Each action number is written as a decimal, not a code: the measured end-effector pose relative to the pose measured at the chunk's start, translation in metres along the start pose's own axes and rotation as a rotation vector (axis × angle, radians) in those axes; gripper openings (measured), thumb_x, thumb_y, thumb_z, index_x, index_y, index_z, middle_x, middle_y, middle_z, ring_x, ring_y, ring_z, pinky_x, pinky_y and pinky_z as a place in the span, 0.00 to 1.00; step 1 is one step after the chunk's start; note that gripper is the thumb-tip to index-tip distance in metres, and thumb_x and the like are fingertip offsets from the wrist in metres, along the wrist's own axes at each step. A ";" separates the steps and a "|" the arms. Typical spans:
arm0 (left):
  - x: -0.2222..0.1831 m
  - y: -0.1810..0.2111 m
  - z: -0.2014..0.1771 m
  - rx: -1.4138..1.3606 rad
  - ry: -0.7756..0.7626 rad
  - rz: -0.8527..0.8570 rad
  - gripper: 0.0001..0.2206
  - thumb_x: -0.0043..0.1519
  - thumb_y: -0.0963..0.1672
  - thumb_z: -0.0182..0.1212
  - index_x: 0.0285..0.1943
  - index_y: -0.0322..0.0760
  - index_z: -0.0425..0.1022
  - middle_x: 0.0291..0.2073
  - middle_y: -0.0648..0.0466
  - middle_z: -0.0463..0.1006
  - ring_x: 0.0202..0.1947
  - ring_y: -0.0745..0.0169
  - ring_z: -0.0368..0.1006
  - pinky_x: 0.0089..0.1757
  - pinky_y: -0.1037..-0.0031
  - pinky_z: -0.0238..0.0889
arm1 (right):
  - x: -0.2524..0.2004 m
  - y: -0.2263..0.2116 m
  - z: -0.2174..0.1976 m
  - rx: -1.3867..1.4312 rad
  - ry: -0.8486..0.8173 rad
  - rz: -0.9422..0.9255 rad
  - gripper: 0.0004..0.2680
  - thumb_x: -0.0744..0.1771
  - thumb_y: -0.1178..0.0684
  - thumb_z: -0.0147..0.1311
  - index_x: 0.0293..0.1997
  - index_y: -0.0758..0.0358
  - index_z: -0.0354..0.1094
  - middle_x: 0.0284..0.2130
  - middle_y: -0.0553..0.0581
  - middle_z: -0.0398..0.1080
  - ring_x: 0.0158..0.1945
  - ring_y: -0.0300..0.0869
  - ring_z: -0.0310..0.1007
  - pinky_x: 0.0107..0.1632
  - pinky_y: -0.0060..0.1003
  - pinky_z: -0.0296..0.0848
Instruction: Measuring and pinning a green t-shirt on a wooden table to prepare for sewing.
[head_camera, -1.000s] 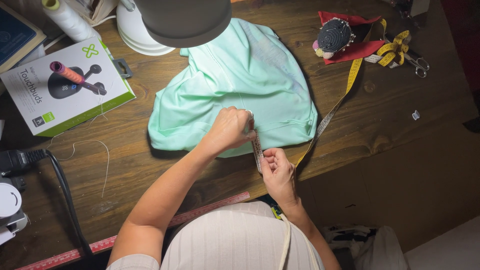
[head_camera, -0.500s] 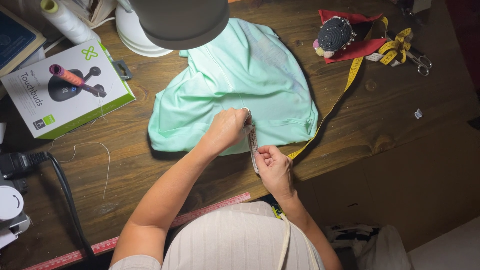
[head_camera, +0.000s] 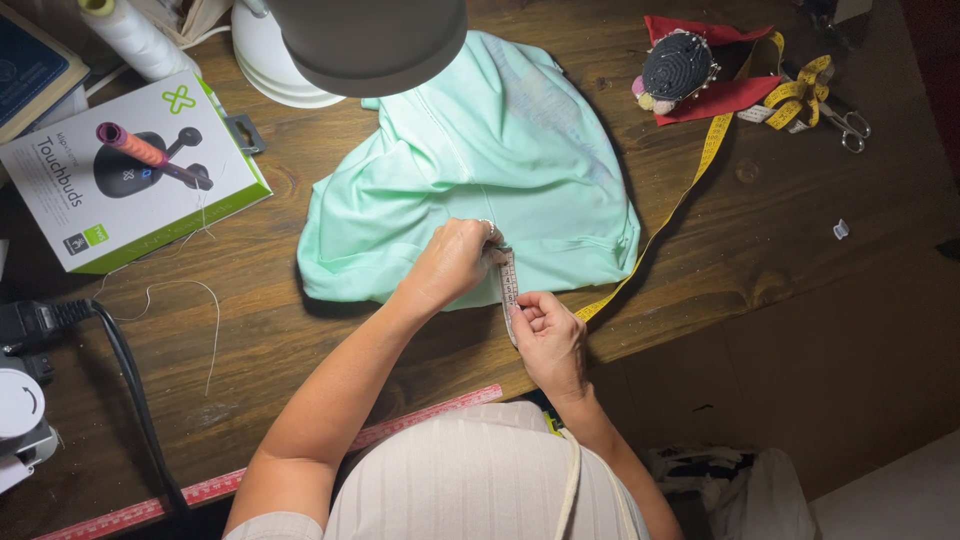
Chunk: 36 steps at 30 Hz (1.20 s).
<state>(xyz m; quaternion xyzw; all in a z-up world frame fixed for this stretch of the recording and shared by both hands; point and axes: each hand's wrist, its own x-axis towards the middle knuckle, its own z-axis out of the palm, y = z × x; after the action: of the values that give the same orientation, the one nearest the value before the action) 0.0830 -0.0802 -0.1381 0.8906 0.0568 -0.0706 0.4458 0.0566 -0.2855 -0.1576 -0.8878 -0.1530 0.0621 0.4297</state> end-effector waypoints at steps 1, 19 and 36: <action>0.000 0.001 -0.002 -0.025 0.006 -0.005 0.06 0.59 0.40 0.68 0.43 0.31 0.83 0.33 0.39 0.84 0.39 0.34 0.82 0.42 0.53 0.77 | 0.000 0.000 0.000 0.016 0.002 0.003 0.03 0.63 0.60 0.62 0.37 0.62 0.76 0.19 0.53 0.73 0.19 0.38 0.77 0.23 0.33 0.73; 0.004 -0.023 0.023 0.063 0.150 -0.022 0.02 0.56 0.42 0.69 0.34 0.39 0.82 0.27 0.49 0.83 0.34 0.44 0.83 0.37 0.57 0.77 | 0.001 0.004 0.003 0.068 0.014 0.022 0.02 0.63 0.60 0.63 0.36 0.64 0.76 0.19 0.54 0.73 0.20 0.37 0.78 0.21 0.32 0.74; -0.011 -0.031 0.038 0.300 0.341 0.188 0.02 0.59 0.44 0.69 0.36 0.51 0.80 0.27 0.58 0.75 0.32 0.58 0.76 0.33 0.67 0.74 | 0.000 0.000 0.002 -0.106 0.026 -0.135 0.06 0.64 0.57 0.62 0.42 0.57 0.80 0.21 0.53 0.72 0.22 0.38 0.76 0.26 0.34 0.73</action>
<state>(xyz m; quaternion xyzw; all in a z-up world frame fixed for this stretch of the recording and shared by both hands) 0.0642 -0.0924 -0.1832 0.9472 0.0371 0.1146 0.2970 0.0562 -0.2834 -0.1586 -0.8976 -0.2100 0.0132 0.3873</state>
